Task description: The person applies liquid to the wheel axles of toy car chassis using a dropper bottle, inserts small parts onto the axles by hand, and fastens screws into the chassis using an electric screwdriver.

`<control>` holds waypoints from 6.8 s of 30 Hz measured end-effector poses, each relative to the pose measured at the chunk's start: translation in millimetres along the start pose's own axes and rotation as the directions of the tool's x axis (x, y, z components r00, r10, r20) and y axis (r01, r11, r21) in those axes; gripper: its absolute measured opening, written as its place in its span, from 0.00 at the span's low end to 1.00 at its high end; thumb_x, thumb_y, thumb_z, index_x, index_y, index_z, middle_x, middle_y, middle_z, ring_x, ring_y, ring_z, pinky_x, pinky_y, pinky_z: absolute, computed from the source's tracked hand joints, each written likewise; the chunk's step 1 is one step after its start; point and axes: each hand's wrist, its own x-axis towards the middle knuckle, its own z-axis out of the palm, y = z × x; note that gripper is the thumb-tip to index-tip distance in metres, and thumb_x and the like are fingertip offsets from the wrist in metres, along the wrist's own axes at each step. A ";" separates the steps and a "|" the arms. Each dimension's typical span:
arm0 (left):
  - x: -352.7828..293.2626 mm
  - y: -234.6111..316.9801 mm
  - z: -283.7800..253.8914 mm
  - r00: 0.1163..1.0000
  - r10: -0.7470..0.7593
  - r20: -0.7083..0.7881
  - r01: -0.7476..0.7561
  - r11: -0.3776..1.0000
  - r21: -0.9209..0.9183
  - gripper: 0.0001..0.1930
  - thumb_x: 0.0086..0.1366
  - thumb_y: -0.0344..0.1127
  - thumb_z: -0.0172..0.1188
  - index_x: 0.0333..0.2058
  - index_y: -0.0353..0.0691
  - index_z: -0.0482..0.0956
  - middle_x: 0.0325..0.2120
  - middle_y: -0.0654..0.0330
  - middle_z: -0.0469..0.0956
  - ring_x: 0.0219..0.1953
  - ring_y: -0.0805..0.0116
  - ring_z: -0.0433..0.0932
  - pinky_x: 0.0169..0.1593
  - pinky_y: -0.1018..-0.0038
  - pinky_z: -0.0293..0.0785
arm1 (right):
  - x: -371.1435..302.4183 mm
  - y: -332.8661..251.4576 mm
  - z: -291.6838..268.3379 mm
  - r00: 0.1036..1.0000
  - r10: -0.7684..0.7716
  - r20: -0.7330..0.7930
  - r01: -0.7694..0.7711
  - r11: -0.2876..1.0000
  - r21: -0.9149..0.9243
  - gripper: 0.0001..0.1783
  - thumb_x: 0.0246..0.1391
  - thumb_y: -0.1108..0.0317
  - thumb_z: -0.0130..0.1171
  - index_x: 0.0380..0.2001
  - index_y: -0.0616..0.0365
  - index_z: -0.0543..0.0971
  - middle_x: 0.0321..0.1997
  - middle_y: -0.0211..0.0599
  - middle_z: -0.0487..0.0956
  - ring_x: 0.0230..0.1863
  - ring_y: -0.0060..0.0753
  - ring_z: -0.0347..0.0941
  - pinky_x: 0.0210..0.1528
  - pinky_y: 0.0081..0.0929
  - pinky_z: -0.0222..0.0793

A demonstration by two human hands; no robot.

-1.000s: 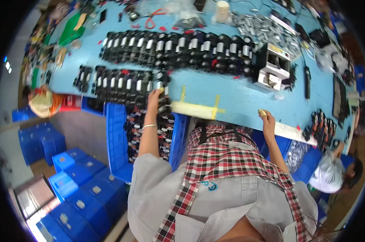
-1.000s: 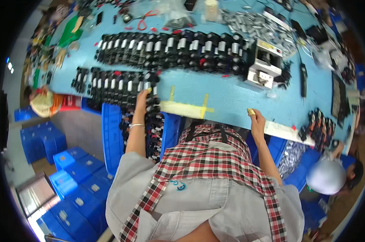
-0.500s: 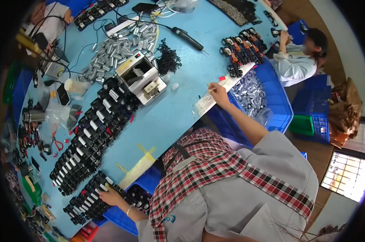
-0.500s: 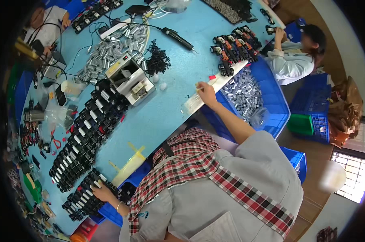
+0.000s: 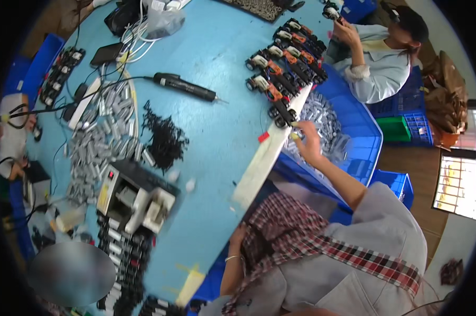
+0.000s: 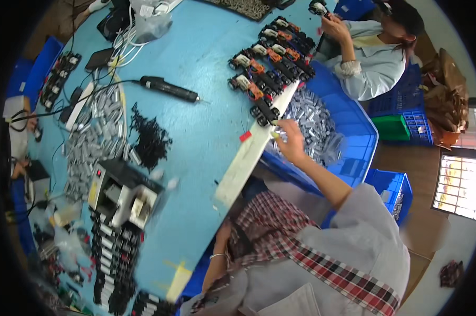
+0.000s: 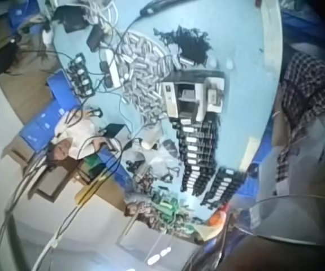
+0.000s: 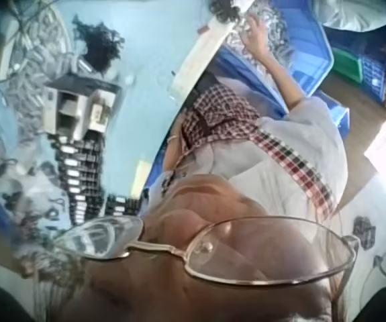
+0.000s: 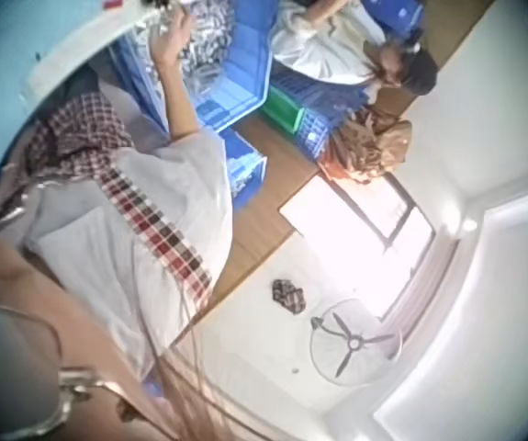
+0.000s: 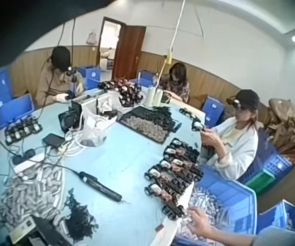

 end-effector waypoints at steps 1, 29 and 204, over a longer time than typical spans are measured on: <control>-5.1 -12.7 12.1 0.999 -0.039 0.011 0.038 0.994 0.104 0.19 0.61 0.42 0.51 0.47 0.37 0.73 0.43 0.47 0.75 0.45 0.52 0.74 0.48 0.67 0.69 | 9.5 7.5 1.3 0.994 -0.110 0.016 0.112 0.984 -0.142 0.25 0.36 0.76 0.61 0.44 0.58 0.72 0.45 0.45 0.71 0.45 0.48 0.67 0.46 0.37 0.65; -12.7 -12.7 -20.1 0.916 -0.354 -0.190 0.376 0.922 0.097 0.17 0.63 0.41 0.48 0.46 0.38 0.74 0.44 0.48 0.75 0.46 0.48 0.72 0.50 0.64 0.67 | 31.2 -170.6 -98.2 0.662 -0.737 0.137 0.746 0.665 -0.030 0.18 0.34 0.77 0.56 0.36 0.61 0.75 0.33 0.43 0.73 0.40 0.50 0.69 0.49 0.37 0.63; -103.5 147.8 -123.8 0.659 -0.498 -0.564 -0.390 0.415 -0.822 0.47 0.46 0.28 0.64 0.63 0.42 0.47 0.60 0.43 0.56 0.63 0.54 0.55 0.61 0.69 0.55 | -152.4 -274.5 68.6 0.519 -0.769 0.373 -0.350 0.207 0.914 0.23 0.47 0.68 0.62 0.40 0.58 0.59 0.20 0.30 0.68 0.19 0.17 0.63 0.21 0.17 0.60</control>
